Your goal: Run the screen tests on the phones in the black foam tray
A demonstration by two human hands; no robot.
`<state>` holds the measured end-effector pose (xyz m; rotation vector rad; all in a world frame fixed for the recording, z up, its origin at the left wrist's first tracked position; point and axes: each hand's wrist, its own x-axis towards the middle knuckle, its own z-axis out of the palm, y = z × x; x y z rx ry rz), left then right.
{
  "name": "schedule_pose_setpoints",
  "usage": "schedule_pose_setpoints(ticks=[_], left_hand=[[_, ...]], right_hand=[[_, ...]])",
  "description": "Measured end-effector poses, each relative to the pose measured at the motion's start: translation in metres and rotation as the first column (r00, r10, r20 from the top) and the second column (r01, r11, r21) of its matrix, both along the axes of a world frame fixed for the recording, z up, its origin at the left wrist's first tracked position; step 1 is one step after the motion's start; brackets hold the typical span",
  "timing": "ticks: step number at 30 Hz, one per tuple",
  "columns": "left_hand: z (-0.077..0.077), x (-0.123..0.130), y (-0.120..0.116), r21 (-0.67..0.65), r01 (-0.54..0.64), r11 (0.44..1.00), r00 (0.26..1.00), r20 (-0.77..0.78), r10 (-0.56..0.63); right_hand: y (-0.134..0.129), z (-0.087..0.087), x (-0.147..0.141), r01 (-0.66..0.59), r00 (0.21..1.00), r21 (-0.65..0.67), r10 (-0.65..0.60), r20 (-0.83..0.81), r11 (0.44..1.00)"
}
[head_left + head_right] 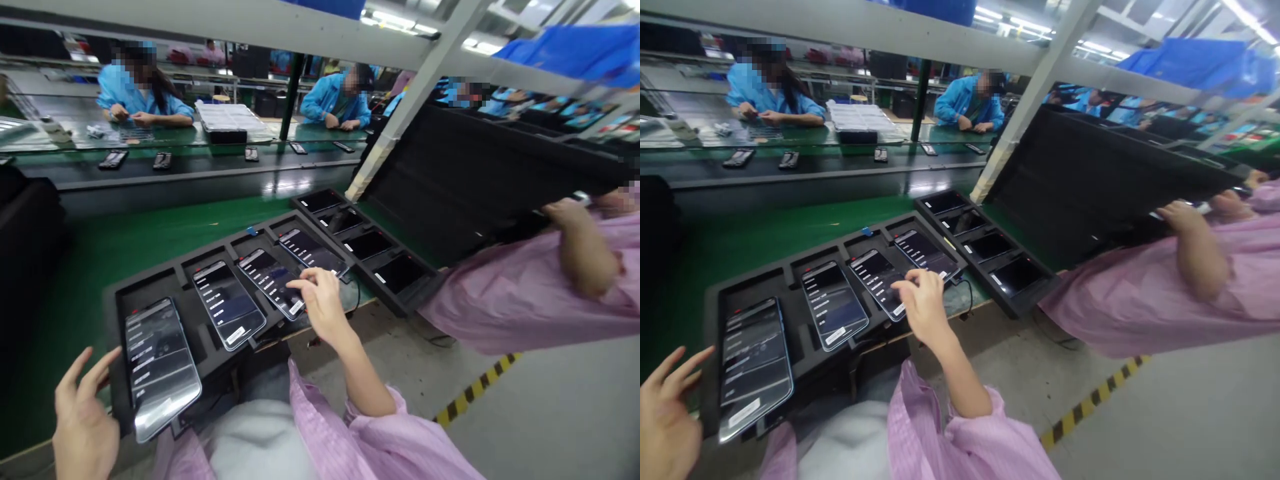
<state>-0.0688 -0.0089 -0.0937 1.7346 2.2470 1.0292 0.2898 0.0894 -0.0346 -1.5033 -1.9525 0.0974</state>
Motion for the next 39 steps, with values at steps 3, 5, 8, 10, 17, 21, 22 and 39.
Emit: schedule_pose_setpoints(ticks=[3, 5, 8, 10, 17, 21, 22, 39], left_hand=[[0.026, 0.012, 0.007, -0.055, -0.083, 0.995, 0.995, 0.054, 0.086], [0.037, 0.017, 0.011, -0.05, -0.07, 0.996, 0.995, 0.065, 0.073], [0.041, 0.017, 0.016, -0.044, -0.047, 0.998, 0.998, 0.042, 0.049], [0.04, 0.013, 0.018, -0.043, -0.028, 0.999, 1.0, 0.007, 0.028], [0.038, 0.009, 0.022, -0.065, 0.039, 0.997, 0.995, -0.094, -0.045], [0.047, 0.013, 0.023, -0.132, 0.072, 0.989, 0.99, -0.109, -0.087], [0.049, 0.014, 0.023, -0.127, 0.067, 0.99, 0.991, -0.111, -0.081], [0.053, 0.026, 0.017, -0.24, -0.069, 0.968, 0.998, -0.005, 0.07]], right_hand=[[-0.002, 0.012, -0.038, -0.243, 0.969, -0.033, 0.244, 0.048, 0.97], [-0.001, 0.017, -0.06, -0.314, 0.944, -0.07, 0.319, 0.081, 0.947], [0.004, 0.018, -0.086, -0.344, 0.923, -0.142, 0.362, 0.133, 0.928], [0.009, 0.017, -0.098, -0.345, 0.915, -0.169, 0.371, 0.159, 0.923], [0.023, 0.021, -0.112, -0.293, 0.924, -0.174, 0.325, 0.2, 0.94], [0.032, 0.018, -0.113, -0.263, 0.922, -0.177, 0.301, 0.243, 0.948], [0.035, 0.016, -0.114, -0.258, 0.918, -0.186, 0.3, 0.259, 0.948], [0.038, 0.012, -0.056, 0.063, 0.984, -0.164, -0.034, 0.178, 0.984]])
